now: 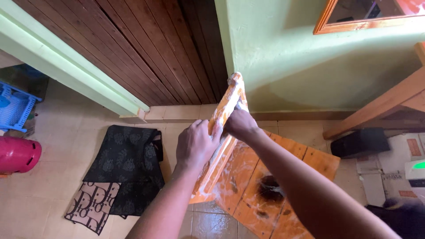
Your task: Washing a wooden chair and a small black cloth using soapy water from a bucket.
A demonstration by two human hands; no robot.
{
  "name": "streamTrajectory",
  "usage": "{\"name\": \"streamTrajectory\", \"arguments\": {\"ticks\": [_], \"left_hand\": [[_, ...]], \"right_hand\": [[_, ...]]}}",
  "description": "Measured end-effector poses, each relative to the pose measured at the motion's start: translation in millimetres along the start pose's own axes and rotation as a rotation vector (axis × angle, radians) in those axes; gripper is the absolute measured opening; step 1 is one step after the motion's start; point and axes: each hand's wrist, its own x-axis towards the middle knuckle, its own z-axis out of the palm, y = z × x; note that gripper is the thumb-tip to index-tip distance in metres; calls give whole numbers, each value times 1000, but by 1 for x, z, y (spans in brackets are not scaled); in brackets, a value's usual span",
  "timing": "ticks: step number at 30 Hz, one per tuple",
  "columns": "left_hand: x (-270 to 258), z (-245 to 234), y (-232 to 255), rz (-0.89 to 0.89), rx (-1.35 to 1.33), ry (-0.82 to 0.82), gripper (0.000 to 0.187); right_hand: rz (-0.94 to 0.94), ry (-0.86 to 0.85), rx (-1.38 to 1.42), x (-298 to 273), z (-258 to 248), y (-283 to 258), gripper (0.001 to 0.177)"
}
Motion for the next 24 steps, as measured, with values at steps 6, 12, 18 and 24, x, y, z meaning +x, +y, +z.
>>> {"name": "streamTrajectory", "arguments": {"ticks": [6, 12, 18, 24], "left_hand": [[0, 6, -6, 52, -3, 49, 45], [-1, -1, 2, -41, 37, -33, 46], [3, -5, 4, -86, 9, -117, 46], [0, 0, -1, -12, 3, -35, 44]], "right_hand": [[-153, 67, -110, 19, 70, -17, 38], [-193, -34, 504, -79, 44, -129, 39], [-394, -25, 261, -125, 93, -135, 30], [-505, 429, 503, -154, 51, -147, 25]]}}
